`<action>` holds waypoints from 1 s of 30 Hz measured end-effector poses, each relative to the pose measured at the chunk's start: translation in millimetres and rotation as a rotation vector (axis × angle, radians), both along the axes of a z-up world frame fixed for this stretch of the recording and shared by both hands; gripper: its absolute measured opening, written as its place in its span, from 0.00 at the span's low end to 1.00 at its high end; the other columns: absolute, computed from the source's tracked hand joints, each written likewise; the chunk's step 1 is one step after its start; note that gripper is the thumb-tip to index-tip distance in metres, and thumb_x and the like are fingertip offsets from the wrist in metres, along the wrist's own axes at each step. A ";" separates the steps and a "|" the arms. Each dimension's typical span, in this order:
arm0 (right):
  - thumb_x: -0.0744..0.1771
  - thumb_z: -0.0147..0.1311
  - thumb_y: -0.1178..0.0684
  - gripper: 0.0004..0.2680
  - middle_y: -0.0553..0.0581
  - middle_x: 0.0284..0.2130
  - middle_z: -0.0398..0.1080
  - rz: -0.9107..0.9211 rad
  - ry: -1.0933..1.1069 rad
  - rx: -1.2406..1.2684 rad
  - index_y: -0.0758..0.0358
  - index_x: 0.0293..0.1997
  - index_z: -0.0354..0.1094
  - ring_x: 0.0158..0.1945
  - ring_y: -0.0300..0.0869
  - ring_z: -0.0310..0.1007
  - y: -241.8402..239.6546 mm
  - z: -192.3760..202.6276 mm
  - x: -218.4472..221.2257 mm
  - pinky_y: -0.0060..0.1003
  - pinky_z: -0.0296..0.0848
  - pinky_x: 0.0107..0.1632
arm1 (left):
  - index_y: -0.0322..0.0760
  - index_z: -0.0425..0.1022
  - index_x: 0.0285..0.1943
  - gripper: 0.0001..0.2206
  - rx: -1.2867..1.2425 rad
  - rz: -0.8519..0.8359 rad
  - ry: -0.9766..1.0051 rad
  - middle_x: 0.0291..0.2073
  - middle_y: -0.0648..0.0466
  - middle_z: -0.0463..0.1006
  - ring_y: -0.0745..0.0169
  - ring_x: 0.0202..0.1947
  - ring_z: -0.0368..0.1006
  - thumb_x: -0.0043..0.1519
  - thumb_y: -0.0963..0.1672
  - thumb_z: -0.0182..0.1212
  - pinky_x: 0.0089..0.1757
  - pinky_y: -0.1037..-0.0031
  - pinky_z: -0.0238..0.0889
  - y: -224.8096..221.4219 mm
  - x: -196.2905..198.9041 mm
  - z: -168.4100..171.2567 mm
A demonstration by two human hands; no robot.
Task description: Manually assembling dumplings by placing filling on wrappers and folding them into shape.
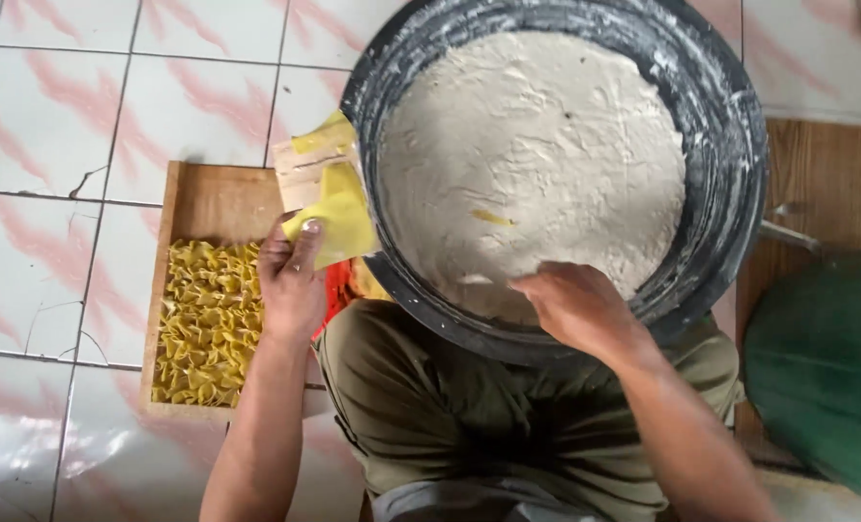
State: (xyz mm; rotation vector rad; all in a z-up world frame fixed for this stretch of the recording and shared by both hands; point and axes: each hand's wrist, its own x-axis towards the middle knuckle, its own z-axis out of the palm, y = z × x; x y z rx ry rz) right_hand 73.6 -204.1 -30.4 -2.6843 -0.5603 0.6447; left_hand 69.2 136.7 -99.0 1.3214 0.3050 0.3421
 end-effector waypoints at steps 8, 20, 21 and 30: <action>0.70 0.48 0.59 0.12 0.65 0.50 0.74 0.119 0.047 -0.120 0.59 0.60 0.70 0.62 0.59 0.70 -18.0 -53.5 -27.7 0.60 0.72 0.60 | 0.33 0.76 0.50 0.09 -0.347 -0.099 0.207 0.42 0.43 0.84 0.52 0.45 0.82 0.66 0.43 0.58 0.49 0.55 0.77 -78.0 10.5 13.4; 0.70 0.45 0.60 0.12 0.61 0.45 0.76 0.309 0.142 -0.179 0.60 0.61 0.66 0.64 0.54 0.70 -45.5 -49.7 -26.4 0.60 0.73 0.60 | 0.33 0.77 0.54 0.12 -0.558 -0.057 0.263 0.48 0.41 0.82 0.45 0.48 0.80 0.66 0.45 0.59 0.53 0.49 0.74 -84.8 8.9 26.6; 0.70 0.45 0.60 0.12 0.61 0.45 0.77 0.287 0.163 -0.175 0.61 0.61 0.66 0.64 0.55 0.69 -48.9 -42.1 -27.4 0.60 0.74 0.60 | 0.34 0.77 0.54 0.13 -0.562 -0.059 0.260 0.48 0.41 0.82 0.45 0.49 0.80 0.66 0.45 0.59 0.53 0.50 0.74 -83.1 7.2 31.7; 0.69 0.47 0.52 0.11 0.61 0.23 0.77 -0.025 0.382 0.108 0.60 0.43 0.79 0.30 0.53 0.80 -40.4 -49.9 -6.7 0.50 0.73 0.35 | 0.34 0.76 0.55 0.14 -0.541 0.002 0.289 0.49 0.41 0.82 0.45 0.49 0.81 0.66 0.46 0.58 0.54 0.52 0.74 -77.2 -5.3 64.0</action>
